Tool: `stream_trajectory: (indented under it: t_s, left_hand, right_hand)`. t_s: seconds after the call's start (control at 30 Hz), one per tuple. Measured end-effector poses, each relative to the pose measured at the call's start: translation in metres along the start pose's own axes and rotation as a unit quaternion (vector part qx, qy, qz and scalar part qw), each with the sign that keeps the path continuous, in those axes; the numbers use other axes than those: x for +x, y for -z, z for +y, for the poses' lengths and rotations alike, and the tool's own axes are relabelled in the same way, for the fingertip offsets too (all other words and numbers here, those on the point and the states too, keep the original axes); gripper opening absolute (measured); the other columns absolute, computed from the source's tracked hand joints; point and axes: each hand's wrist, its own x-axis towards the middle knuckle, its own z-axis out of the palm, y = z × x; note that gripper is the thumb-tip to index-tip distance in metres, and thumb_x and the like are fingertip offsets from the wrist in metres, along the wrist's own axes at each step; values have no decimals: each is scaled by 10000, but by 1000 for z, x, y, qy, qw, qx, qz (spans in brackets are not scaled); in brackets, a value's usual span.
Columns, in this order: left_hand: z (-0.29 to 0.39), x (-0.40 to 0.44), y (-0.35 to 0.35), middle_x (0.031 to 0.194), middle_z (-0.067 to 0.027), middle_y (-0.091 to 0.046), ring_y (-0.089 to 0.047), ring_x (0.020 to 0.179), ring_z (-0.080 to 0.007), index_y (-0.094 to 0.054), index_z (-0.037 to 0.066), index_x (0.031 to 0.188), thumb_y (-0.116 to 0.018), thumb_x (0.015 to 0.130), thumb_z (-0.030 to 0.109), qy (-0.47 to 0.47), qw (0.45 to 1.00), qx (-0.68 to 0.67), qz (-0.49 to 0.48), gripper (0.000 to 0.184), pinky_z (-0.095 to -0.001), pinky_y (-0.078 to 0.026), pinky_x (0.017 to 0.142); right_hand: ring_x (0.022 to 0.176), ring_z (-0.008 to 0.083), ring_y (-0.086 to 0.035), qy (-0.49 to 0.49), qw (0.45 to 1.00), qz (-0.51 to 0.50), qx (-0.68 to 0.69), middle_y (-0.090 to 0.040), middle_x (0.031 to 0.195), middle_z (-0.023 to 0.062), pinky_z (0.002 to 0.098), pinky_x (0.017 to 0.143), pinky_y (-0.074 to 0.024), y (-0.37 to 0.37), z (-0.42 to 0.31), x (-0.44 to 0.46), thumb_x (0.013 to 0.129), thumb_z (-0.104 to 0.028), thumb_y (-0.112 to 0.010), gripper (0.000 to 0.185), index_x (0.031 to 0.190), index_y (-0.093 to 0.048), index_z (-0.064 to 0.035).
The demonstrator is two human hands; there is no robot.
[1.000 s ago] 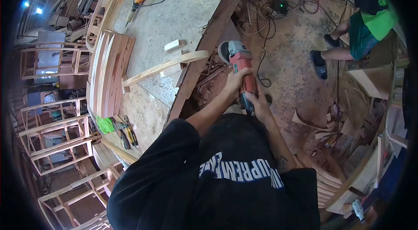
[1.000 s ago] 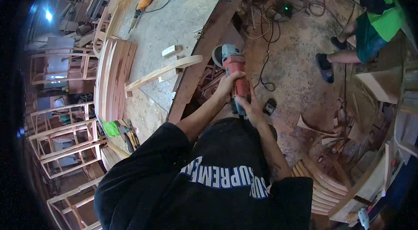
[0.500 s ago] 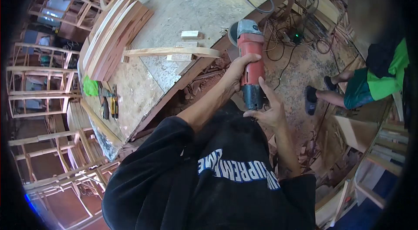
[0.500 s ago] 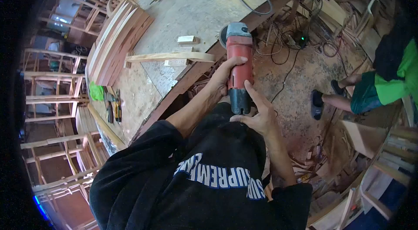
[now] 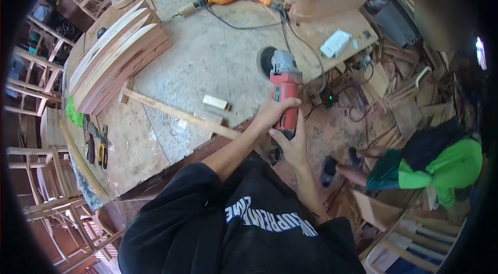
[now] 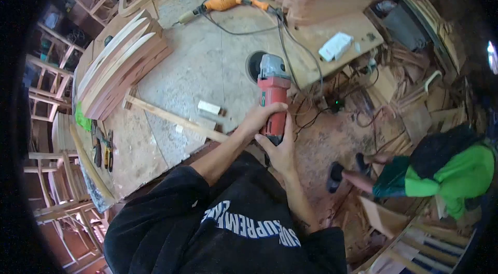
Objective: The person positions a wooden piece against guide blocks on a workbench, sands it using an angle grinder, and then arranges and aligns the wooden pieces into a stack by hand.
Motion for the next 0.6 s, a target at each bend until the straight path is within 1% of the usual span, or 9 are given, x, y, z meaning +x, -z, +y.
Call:
stream_trajectory:
  t_s: [0.1,0.13,0.2,0.27,0.33,0.43,0.5,0.53,0.6]
  left_hand:
    - [3,41,10,850,-50,-597,-581,726,-134,-560,39,1070,-743,746,309,-91,996,24,-2,460,-289,-495,663]
    - [8,50,13,850,-50,-597,-581,726,-134,-560,39,1070,-743,746,309,-91,996,15,5,460,-289,-495,663]
    - [16,69,18,879,-59,-616,-590,731,-134,-575,32,1071,-743,745,310,-23,997,-60,-41,460,-296,-497,673]
    - [16,86,22,907,-67,-635,-600,746,-132,-578,20,1085,-745,741,305,29,990,-123,-66,476,-303,-499,695]
    - [8,106,20,911,-65,-645,-614,753,-141,-591,17,1057,-745,739,294,-24,999,-23,4,449,-311,-501,696]
    - [-16,132,20,875,-97,-654,-639,757,-194,-604,5,1038,-762,698,312,-53,993,16,104,484,-348,-513,704]
    - [-24,141,17,881,-120,-661,-654,773,-227,-608,-1,1034,-770,676,331,-71,983,44,162,514,-366,-517,716]
    - [-19,140,16,905,-157,-665,-662,804,-267,-601,-11,1054,-772,655,355,-38,978,93,183,568,-380,-519,738]
    - [-21,151,14,929,-194,-669,-671,834,-306,-593,-20,1075,-775,633,380,-7,966,143,213,623,-394,-521,761]
  right_hand:
    - [1143,234,-519,-94,979,-62,170,-468,1260,172,361,952,-451,10,7,36,799,-215,-734,791,1405,-272,-3]
    - [1100,227,-545,-194,933,-90,291,-473,1236,168,365,909,-484,13,9,45,813,-245,-717,751,1388,-297,-9]
    - [925,231,-615,-193,921,-123,314,-528,1118,159,363,780,-538,16,17,63,845,-365,-671,709,1348,-327,-3]
    - [906,245,-629,-264,736,-178,598,-545,1095,156,356,773,-540,21,45,76,865,-450,-627,698,1316,-362,11]
    - [944,232,-622,-264,716,-203,614,-531,1159,176,337,761,-535,34,68,90,870,-533,-586,739,1312,-372,19]
    - [1097,271,-566,-343,811,-173,440,-480,1290,209,350,856,-498,52,65,115,887,-368,-616,672,1347,-362,51]
    - [1165,315,-531,-92,980,-133,113,-452,1335,233,387,929,-463,45,55,130,818,-212,-676,778,1427,-264,42]
    - [1165,315,-531,-97,978,-144,112,-452,1335,233,387,929,-463,42,52,133,818,-212,-676,778,1427,-264,42]
    - [1208,362,-495,36,957,-148,-248,-429,1343,276,429,988,-419,35,48,142,734,-100,-697,915,1472,-168,15]
